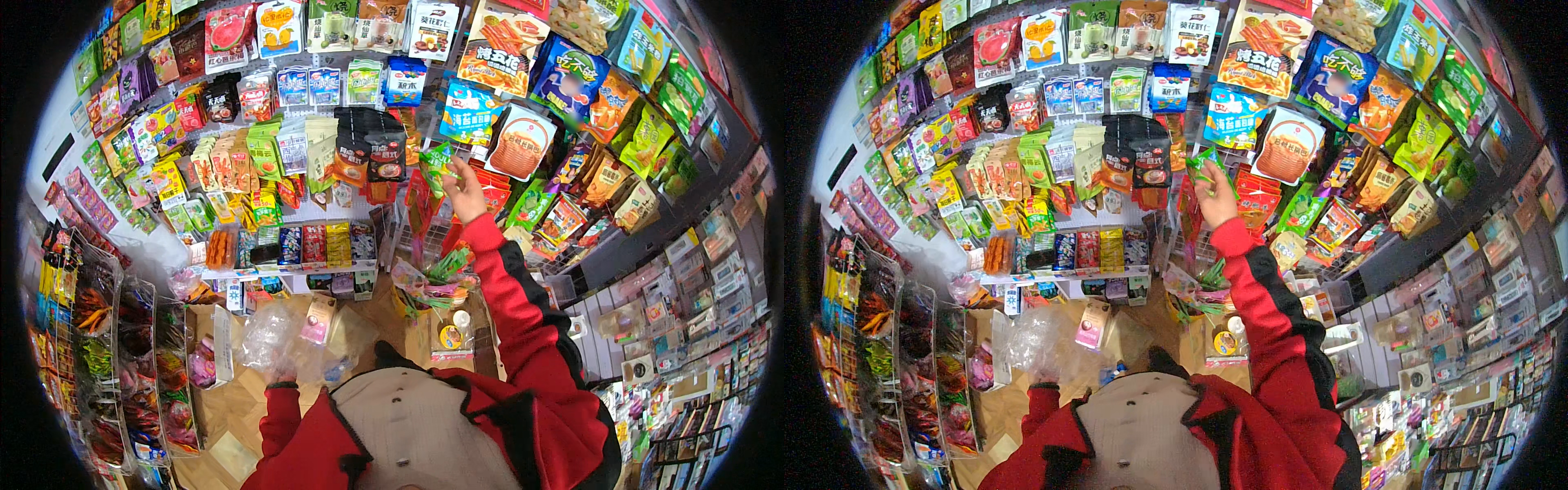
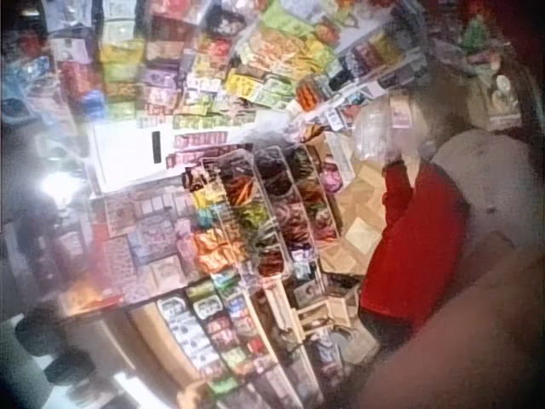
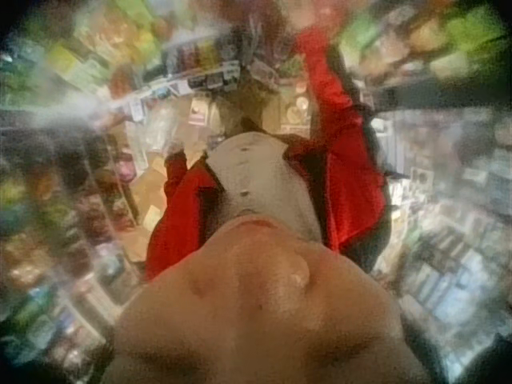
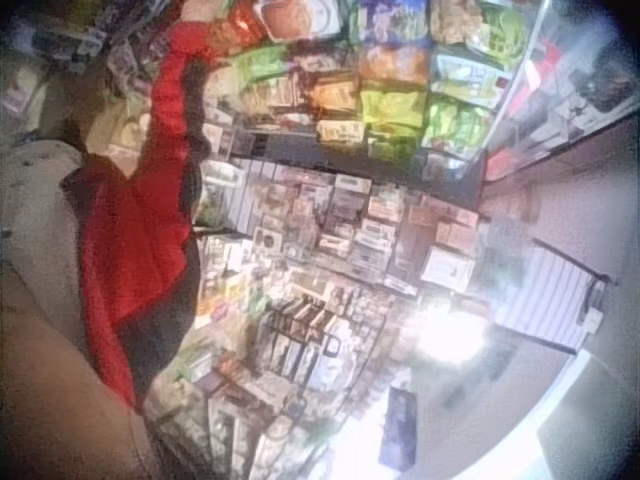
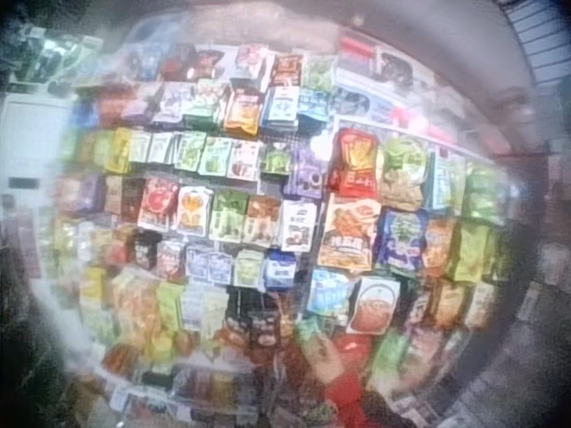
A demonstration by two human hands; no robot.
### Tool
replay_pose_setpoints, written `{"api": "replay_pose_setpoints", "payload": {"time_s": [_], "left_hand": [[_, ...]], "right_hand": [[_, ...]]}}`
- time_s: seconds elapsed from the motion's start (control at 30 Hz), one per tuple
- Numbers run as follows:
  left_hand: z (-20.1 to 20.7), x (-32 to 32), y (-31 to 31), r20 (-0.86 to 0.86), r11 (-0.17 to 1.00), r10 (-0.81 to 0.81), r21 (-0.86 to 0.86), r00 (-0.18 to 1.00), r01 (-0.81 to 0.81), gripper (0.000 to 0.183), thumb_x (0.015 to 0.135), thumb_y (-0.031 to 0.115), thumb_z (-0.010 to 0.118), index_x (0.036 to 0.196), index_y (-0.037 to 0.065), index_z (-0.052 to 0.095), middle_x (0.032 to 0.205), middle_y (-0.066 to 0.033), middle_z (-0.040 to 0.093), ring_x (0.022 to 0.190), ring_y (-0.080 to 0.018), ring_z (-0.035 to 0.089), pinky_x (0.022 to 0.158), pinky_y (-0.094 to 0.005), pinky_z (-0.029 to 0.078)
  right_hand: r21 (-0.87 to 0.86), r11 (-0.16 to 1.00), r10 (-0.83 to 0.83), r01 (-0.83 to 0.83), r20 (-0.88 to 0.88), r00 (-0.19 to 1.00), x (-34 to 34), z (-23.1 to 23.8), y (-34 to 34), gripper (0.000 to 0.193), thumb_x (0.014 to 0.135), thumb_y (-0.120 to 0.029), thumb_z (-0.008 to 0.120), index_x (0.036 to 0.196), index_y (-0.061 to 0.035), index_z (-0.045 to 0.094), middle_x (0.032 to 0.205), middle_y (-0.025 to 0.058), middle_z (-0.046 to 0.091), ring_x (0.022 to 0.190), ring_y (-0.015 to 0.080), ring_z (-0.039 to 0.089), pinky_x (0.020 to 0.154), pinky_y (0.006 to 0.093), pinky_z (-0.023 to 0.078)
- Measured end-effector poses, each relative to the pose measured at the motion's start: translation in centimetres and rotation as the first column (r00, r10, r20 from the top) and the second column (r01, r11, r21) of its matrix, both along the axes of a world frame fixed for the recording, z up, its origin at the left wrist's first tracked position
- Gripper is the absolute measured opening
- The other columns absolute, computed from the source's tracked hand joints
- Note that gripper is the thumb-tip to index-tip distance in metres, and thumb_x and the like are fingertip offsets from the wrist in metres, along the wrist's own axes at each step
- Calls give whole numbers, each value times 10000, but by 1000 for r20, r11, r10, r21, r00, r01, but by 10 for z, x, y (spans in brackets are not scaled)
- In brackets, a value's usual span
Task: The person picks various snack packages from shelves and places them into a plastic bag. They handle multiple items one at a time, including chips, cookies, and other packaged snacks, then return some items to the shelf.
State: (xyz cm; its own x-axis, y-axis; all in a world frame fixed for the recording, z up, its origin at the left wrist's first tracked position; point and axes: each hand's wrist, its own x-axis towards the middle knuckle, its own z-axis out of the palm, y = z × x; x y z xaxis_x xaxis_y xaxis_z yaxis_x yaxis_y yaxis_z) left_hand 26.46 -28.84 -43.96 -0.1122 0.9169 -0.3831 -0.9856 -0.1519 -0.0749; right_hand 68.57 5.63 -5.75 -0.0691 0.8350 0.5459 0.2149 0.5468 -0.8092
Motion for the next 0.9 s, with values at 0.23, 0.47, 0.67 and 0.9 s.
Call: {"api": "replay_pose_setpoints", "payload": {"time_s": [0.23, 0.47, 0.67, 0.9], "left_hand": [[82, 25, -9, -399, 912, 58, -352, 915, -211, 197, 919, 209, 459, 1015, 102, 594, 671, -8, 512, 494, -159, 461, 420, -296, 377], [128, 61, -2, -513, 767, 70, -521, 855, -375, 393, 860, 449, 488, 1003, 107, 621, 725, -40, 619, 532, -202, 526, 419, -336, 391], [86, 46, -36, -495, 730, 186, -509, 849, -456, 409, 857, 426, 489, 1111, 120, 584, 895, -84, 601, 703, -243, 551, 592, -392, 459], [85, 75, -77, -567, 899, 197, -221, 800, -378, 385, 858, 294, 579, 1144, 39, 551, 877, -123, 614, 791, -267, 593, 702, -467, 524]], "right_hand": [[-280, 956, 37, -86, -176, 984, -19, 10, 126, 691, 806, -60, 629, 1393, -9, 268, 1333, 181, 426, 1071, 219, 536, 886, 306, 446], [-116, 972, 170, -203, -245, 954, -50, 25, 262, 999, 703, -124, 776, 1408, 50, 91, 1403, 238, 280, 1265, 272, 361, 1017, 339, 340], [76, 996, -19, 37, -228, 974, -77, 32, 345, 1102, 518, -202, 876, 1352, 78, 212, 1203, 185, 513, 1075, 267, 528, 924, 351, 434], [58, 990, -121, 132, -164, 979, -78, 27, 409, 1070, 479, -360, 896, 1285, 72, 341, 1143, 178, 562, 1026, 262, 562, 886, 354, 451]]}}
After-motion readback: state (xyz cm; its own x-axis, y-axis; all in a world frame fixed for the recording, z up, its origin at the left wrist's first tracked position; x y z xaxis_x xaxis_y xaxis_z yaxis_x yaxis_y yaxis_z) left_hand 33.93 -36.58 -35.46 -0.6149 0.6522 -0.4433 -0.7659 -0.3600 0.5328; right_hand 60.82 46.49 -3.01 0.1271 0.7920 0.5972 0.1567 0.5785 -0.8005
